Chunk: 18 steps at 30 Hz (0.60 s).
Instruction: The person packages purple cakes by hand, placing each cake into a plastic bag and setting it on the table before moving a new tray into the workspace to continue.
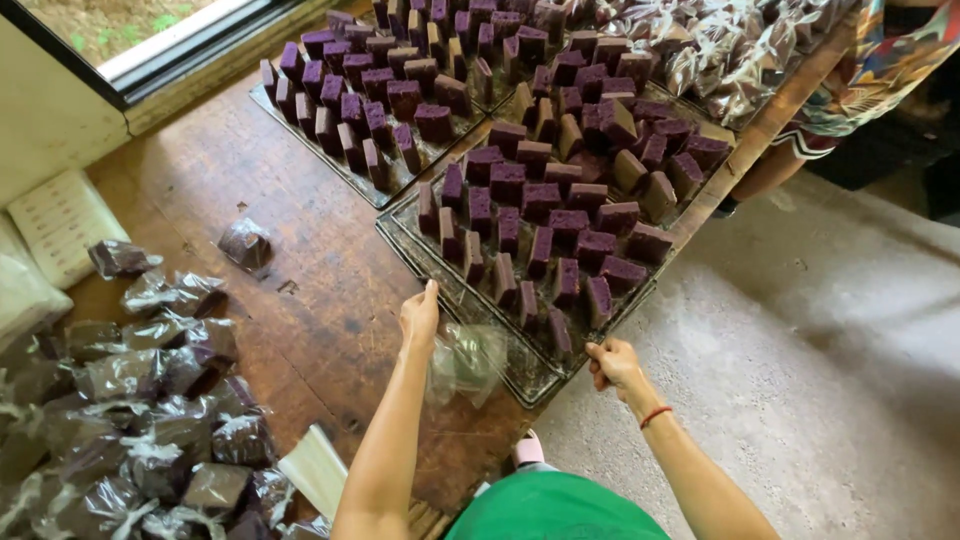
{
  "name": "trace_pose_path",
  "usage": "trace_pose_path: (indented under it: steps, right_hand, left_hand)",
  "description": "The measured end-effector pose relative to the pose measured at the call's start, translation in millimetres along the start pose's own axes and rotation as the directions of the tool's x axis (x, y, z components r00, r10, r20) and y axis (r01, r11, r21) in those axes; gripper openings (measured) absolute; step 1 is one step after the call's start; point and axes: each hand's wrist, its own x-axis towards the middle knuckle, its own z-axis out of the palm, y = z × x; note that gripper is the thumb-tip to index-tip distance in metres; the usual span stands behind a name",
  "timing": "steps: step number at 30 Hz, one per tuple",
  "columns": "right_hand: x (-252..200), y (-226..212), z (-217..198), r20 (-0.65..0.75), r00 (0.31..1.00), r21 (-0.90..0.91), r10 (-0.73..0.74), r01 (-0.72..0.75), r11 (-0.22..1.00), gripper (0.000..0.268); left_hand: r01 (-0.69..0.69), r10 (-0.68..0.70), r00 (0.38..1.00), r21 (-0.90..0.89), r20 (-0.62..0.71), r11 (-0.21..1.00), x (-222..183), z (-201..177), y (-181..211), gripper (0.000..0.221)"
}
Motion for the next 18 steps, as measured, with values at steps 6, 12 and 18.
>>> trace_pose_path:
  steps: [6, 12, 18]
  right_hand:
    - [-7.6, 17.1, 9.9, -0.033, 0.998, 0.063, -0.047, 0.049, 0.997, 0.030]
    - [-17.0, 38.0, 19.5, 0.012, 1.000, 0.126, -0.002, 0.000, 0.992, 0.030]
    - [-0.2, 24.5, -1.7, -0.026, 1.000, 0.059, -0.002, 0.003, 0.998, 0.032]
  left_hand:
    - [-0.136, 0.138, 0.990, 0.180, 0.000, 0.974, -120.6, 26.1, -61.3, 0.057]
    - [-0.112, 0.116, 0.993, 0.404, 0.017, 0.908, -136.5, 35.7, -26.5, 0.054]
    - [-0.169, 0.138, 0.975, 0.177, 0.176, 0.969, -146.8, 51.4, -19.8, 0.054]
